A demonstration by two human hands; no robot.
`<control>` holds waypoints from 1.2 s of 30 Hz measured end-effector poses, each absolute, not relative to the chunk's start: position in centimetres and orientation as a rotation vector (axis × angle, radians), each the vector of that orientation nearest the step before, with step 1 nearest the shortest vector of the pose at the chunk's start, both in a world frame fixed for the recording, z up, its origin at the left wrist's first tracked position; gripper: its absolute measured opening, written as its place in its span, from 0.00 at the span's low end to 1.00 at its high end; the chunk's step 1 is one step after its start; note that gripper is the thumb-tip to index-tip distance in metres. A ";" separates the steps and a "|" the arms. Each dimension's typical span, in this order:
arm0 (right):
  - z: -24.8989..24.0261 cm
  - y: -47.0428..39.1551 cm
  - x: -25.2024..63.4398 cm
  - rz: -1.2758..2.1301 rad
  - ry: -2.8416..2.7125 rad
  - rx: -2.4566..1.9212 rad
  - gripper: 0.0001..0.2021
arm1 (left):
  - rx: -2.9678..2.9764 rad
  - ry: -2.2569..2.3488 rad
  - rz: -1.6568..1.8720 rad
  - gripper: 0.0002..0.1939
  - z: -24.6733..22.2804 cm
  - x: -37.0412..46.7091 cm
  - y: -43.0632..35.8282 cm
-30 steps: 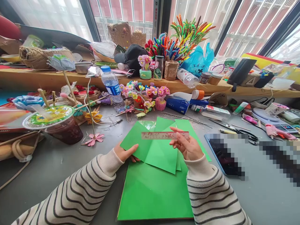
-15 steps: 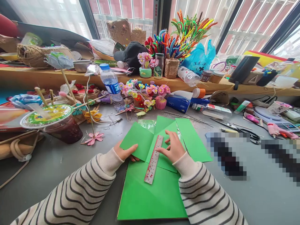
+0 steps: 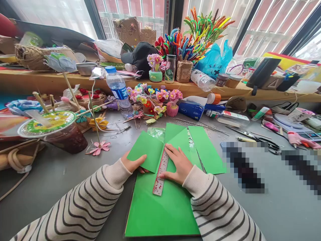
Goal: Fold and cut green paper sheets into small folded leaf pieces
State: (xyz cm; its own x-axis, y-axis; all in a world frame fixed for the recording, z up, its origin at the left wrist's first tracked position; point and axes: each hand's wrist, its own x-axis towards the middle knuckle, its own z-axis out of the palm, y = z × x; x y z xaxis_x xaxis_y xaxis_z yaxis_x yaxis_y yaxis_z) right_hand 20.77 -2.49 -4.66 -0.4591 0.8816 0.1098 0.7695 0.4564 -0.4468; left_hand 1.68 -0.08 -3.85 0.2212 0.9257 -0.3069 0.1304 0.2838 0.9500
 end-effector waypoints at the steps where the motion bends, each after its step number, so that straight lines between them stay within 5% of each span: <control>1: -4.6 -2.4 20.8 0.496 -2.371 -1.392 0.41 | 1.155 1.228 0.766 0.09 -3.9 1.7 -0.1; 36: -3.9 -2.5 20.3 0.440 -2.417 -1.405 0.37 | 1.155 1.209 0.724 0.05 -3.6 1.6 0.0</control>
